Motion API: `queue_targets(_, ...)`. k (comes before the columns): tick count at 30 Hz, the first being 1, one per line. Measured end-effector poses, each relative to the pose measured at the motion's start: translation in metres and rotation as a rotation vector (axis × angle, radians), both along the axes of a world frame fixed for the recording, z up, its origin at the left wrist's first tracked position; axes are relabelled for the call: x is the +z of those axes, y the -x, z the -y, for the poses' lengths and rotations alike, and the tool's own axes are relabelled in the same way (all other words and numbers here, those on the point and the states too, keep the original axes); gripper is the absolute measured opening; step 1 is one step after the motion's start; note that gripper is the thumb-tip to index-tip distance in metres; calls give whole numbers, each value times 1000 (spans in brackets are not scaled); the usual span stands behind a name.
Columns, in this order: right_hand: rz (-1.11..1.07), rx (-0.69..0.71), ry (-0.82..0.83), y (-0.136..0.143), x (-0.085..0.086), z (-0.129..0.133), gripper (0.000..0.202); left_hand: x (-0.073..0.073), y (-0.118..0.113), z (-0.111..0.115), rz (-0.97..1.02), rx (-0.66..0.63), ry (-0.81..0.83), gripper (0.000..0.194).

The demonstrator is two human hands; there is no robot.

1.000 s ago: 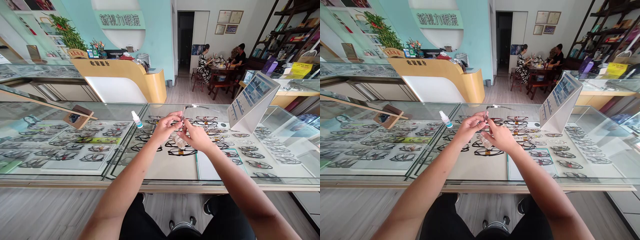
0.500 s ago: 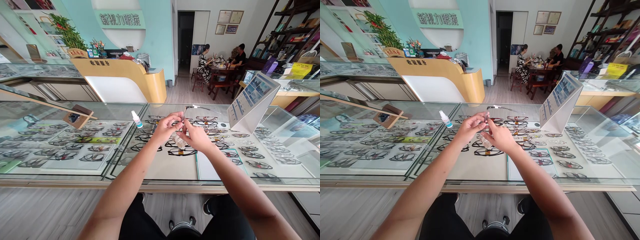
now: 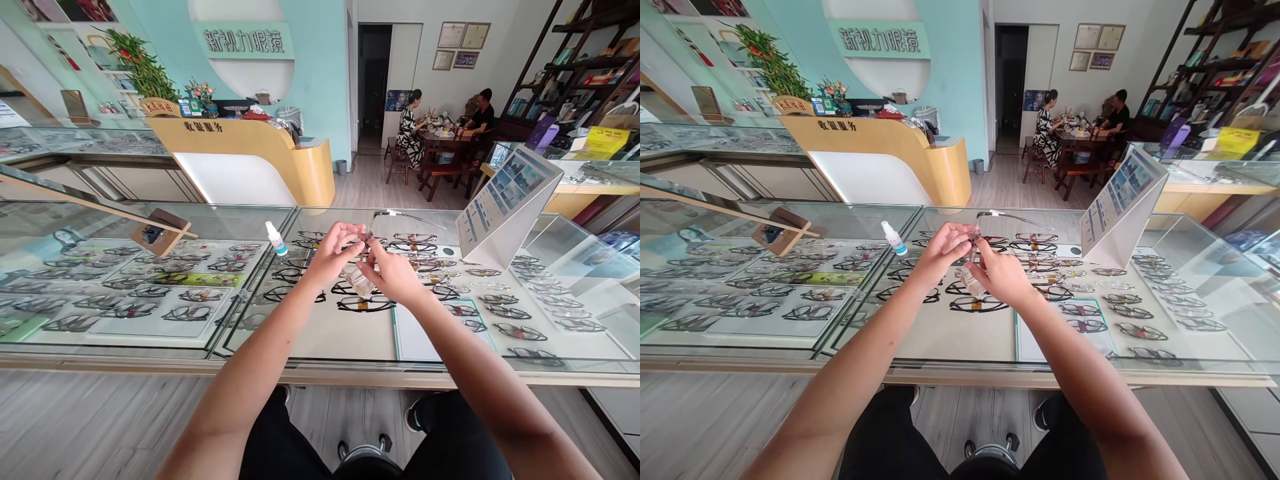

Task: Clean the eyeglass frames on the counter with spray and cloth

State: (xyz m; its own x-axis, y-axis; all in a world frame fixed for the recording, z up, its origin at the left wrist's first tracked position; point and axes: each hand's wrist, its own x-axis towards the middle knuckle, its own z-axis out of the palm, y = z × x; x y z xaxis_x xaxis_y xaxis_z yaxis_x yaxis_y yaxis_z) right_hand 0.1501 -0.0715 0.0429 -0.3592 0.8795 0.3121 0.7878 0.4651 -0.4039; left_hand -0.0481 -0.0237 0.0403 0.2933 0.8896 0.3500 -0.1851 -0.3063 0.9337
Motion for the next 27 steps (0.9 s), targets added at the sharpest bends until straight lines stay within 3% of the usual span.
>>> queue_targets(2, -21, -10, -4, -2, 1, 0, 49, 1, 3, -6, 38, 129, -13, 47)
queue_targets(5, -67, -18, -23, -6, 2, -1, 57, 4, 13, -19, 142, 439, 9, 43)
queue_targets(8, -98, -23, -43, -9, 1, -4, 58, 6, 27, -32, 298, 755, 82, 62)
queue_targets(10, -110, -22, -53, -10, 0, -5, 58, 8, 37, -39, 383, 860, 136, 76)
queue_targets(18, -128, -20, -74, -13, -2, -7, 59, 9, 67, -62, 543, 881, 446, 93)
queue_targets(24, -119, -10, -92, -14, -4, -9, 57, 4, 73, -66, 534, 829, 511, 55)
queue_targets(27, -127, -8, -90, -13, -4, -9, 57, 3, 74, -66, 537, 837, 508, 48)
